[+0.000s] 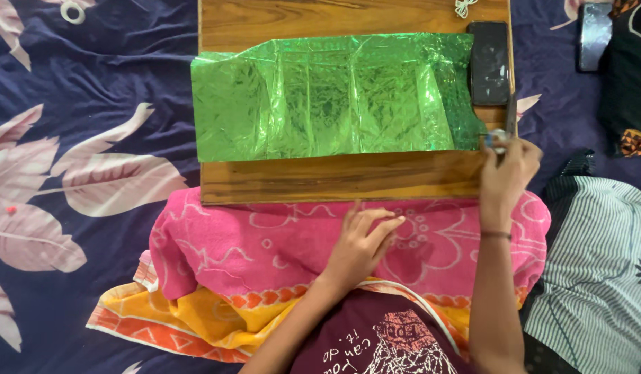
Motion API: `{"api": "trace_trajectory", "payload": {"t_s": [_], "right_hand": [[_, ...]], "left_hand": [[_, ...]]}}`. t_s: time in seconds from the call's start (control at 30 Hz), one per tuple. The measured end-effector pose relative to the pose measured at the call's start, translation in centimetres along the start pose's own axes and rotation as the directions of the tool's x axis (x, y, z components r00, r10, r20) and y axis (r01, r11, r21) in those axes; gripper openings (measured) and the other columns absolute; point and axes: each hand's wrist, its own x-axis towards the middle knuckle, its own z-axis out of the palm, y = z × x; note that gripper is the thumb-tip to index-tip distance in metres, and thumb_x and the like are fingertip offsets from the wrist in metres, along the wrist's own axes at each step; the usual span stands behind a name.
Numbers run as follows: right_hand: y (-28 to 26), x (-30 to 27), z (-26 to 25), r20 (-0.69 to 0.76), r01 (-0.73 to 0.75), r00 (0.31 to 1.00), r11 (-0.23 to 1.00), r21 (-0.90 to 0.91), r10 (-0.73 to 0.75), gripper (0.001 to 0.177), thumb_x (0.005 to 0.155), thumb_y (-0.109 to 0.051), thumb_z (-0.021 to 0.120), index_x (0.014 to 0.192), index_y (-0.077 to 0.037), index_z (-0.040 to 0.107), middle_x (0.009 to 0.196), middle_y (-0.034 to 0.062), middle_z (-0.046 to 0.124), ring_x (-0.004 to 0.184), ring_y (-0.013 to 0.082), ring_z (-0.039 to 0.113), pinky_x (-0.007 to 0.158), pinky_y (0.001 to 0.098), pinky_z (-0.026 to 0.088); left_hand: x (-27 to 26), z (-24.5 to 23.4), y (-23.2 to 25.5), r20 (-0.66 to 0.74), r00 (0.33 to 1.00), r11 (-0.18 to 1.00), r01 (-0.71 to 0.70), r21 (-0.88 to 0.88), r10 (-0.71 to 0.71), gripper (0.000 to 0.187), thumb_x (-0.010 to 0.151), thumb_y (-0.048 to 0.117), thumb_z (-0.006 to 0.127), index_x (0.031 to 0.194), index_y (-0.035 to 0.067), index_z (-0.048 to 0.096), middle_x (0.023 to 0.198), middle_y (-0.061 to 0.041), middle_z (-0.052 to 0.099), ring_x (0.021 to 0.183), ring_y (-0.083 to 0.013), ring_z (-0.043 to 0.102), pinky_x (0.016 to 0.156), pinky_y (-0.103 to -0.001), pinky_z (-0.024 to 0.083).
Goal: The person wraps a rectangular object with green metallic paper on a wooden board. They fold the paper over the object, smooth the surface, and secure the edges with clear tape using scissors to cut the tape.
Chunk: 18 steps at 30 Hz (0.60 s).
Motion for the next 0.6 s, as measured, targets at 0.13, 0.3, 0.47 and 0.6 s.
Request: {"api": "trace_trajectory", "payload": {"t_s": [0.13, 0.3, 0.47, 0.6], "right_hand": [[-4.3, -3.5, -5.3, 0.123, -0.112, 0.989, 0.94, 0.323, 0.075, 0.013, 0.098, -0.001, 0.073, 0.105, -0.003, 0.061, 0.142, 0.0126, 0.052, 0.11, 0.031, 0.058, 0.083, 0.0382, 0.05], [-10.1, -6.9, -7.2, 0.217, 0.251, 0.905, 0.872, 0.42, -0.365, 0.024, 0.087, -0.001, 0.077, 0.108, -0.003, 0.067, 0.139, 0.0155, 0.063, 0.125, 0.0306, 0.063, 0.098, 0.0407, 0.054], [-12.0, -6.0, -5.2, 0.422, 0.009, 0.867, 0.857, 0.516, -0.263, 0.025, 0.082, -0.003, 0.08, 0.106, -0.006, 0.073, 0.129, 0.0112, 0.068, 0.102, 0.0237, 0.072, 0.073, 0.0333, 0.057], [-12.0, -7.0, -0.8, 0.289, 0.004, 0.917, 0.732, 0.682, -0.274, 0.02, 0.085, -0.004, 0.083, 0.101, -0.001, 0.07, 0.115, 0.0107, 0.058, 0.102, 0.0214, 0.069, 0.085, 0.031, 0.061]], "left_hand": [[1.7, -0.6, 0.8, 0.159, 0.945, 0.738, 0.324, -0.592, -0.287, 0.044, 0.103, 0.018, 0.067, 0.146, 0.013, 0.057, 0.125, -0.007, 0.066, 0.114, -0.0186, 0.068, 0.103, -0.036, 0.059], [5.7, -1.1, -1.2, 0.251, 0.954, 0.713, 0.292, -0.638, -0.167, 0.071, 0.09, 0.013, 0.074, 0.154, 0.017, 0.044, 0.128, -0.008, 0.061, 0.11, -0.018, 0.065, 0.098, -0.031, 0.058], [6.8, -0.8, -4.2, 0.146, 0.984, 0.727, 0.177, -0.663, -0.106, 0.059, 0.093, 0.008, 0.075, 0.148, 0.015, 0.057, 0.135, -0.01, 0.067, 0.119, -0.0185, 0.066, 0.101, -0.032, 0.057], [4.9, 0.8, -5.8, 0.06, 0.941, 0.647, 0.273, -0.712, -0.332, 0.046, 0.097, 0.007, 0.069, 0.143, 0.012, 0.064, 0.126, -0.01, 0.071, 0.11, -0.0155, 0.068, 0.095, -0.029, 0.058]]}}
